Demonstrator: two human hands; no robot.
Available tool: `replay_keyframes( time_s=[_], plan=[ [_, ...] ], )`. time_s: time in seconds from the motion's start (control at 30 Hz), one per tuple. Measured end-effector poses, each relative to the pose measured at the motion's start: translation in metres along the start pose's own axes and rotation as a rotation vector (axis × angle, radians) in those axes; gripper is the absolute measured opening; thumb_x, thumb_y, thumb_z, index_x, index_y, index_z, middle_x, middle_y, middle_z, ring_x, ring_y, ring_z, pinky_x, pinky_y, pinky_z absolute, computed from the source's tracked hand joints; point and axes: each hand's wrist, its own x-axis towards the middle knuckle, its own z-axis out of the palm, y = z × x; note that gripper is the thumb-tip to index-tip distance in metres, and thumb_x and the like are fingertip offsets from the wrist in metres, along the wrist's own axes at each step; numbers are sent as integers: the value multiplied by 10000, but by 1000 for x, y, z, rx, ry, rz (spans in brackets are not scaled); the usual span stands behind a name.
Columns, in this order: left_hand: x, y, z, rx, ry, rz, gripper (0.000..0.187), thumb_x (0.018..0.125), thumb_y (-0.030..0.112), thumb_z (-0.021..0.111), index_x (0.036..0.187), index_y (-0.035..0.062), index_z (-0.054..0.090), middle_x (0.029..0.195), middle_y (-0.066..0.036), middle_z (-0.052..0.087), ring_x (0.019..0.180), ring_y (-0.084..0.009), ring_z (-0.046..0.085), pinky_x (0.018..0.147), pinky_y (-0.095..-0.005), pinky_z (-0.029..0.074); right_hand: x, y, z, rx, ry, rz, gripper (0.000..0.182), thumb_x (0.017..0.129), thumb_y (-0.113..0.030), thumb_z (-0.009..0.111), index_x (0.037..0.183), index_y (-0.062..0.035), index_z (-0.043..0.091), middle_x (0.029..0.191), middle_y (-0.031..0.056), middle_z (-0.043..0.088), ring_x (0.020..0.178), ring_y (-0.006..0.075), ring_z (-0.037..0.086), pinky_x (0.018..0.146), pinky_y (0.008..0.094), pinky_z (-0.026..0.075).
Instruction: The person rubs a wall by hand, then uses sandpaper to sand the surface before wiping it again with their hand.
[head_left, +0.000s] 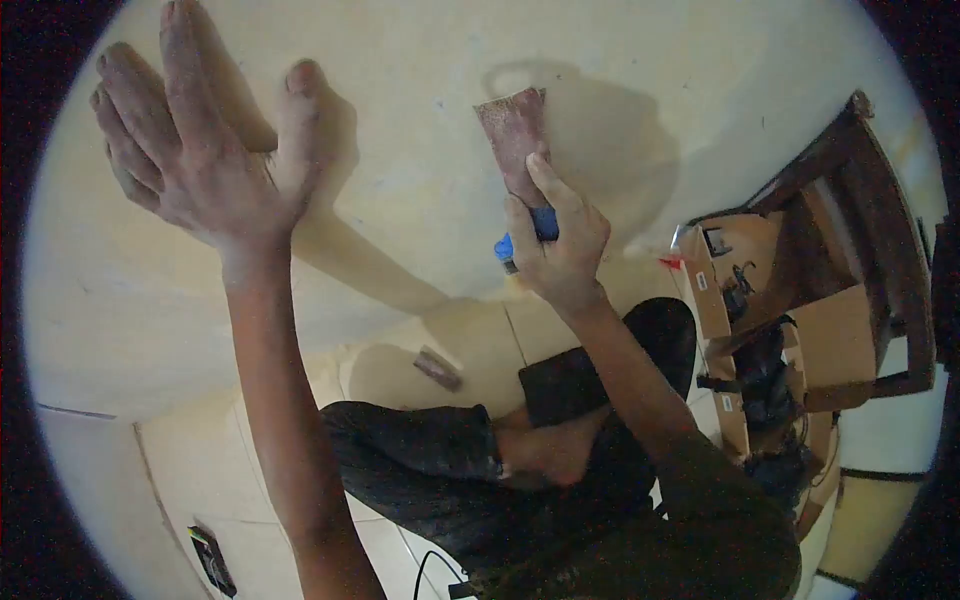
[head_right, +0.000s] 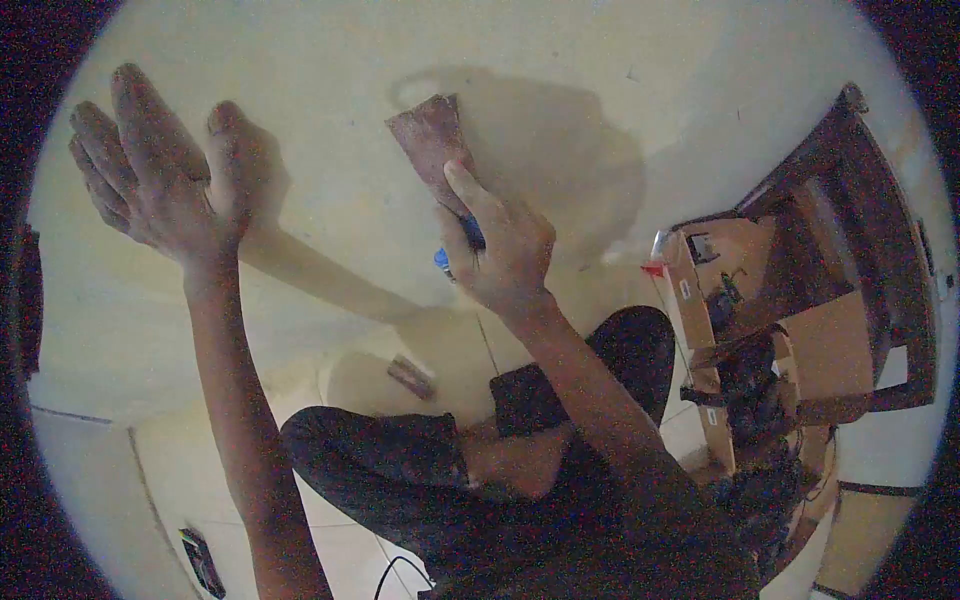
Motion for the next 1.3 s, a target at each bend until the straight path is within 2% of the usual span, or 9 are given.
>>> replay_keyframes(
  time_s=[0.17,0.27,0.47,0.67,0.77,0.87,0.97,1.1,1.3],
  plan=[
    [11,6,-3,-30,51,12,793,864,636,644,1492,162,546,1522,-280,462,1402,-508,411,1156,-592,313,-33,14,13,57,54,9,521,816,-140,807,1315,-104,665,850,125,685,648,296,637,576,410,500],
    [4,2,4,-41,60,42,802,860,639,642,1485,143,551,1523,-282,460,1401,-504,414,1157,-592,315,-1,-4,13,48,56,-5,508,820,-158,805,1306,-113,662,858,127,683,677,310,652,591,427,511],
    [7,2,0,8,38,-1,806,861,634,641,1485,130,552,1537,-260,458,1419,-471,411,1175,-568,299,-42,7,12,65,-14,80,479,826,-134,799,1283,-102,662,912,145,702,699,317,662,604,429,512],
    [-1,5,0,-21,-17,-9,796,866,624,642,1501,154,539,1555,-253,441,1443,-474,381,1185,-561,284,-1,-18,14,82,53,112,495,827,-134,801,1299,-99,654,943,144,707,752,319,694,654,418,549],
    [5,3,1,-48,50,-25,790,878,631,626,1503,155,536,1563,-255,429,1445,-474,377,1186,-559,283,-40,1,18,59,-14,114,487,830,-122,798,1295,-79,657,941,142,706,759,318,695,685,408,554],
    [2,2,4,-58,60,-7,797,885,649,609,1505,153,533,1566,-261,422,1441,-478,380,1185,-559,282,-20,-7,18,57,36,55,479,834,-133,797,1288,-68,661,970,160,714,785,325,703,694,411,560],
    [-1,1,6,-39,42,10,803,886,657,605,1503,147,534,1562,-265,424,1441,-482,377,1188,-562,278,-3,-17,16,133,22,152,472,837,-139,798,1284,-73,664,1014,180,722,826,333,716,704,408,572],
    [3,4,-1,-52,41,-28,799,893,651,606,1499,134,535,1553,-268,435,1441,-484,375,1190,-569,272,-34,-4,17,29,-14,113,481,829,-139,806,1286,-80,665,1063,188,728,862,341,726,715,394,580],
    [-2,-8,5,-36,-9,11,874,836,703,613,1524,173,511,1601,-252,358,1475,-472,314,1176,-576,248,-5,-17,14,84,23,170,479,815,-148,815,1272,-92,683,1092,181,732,863,337,736,729,386,588]
  ],
)
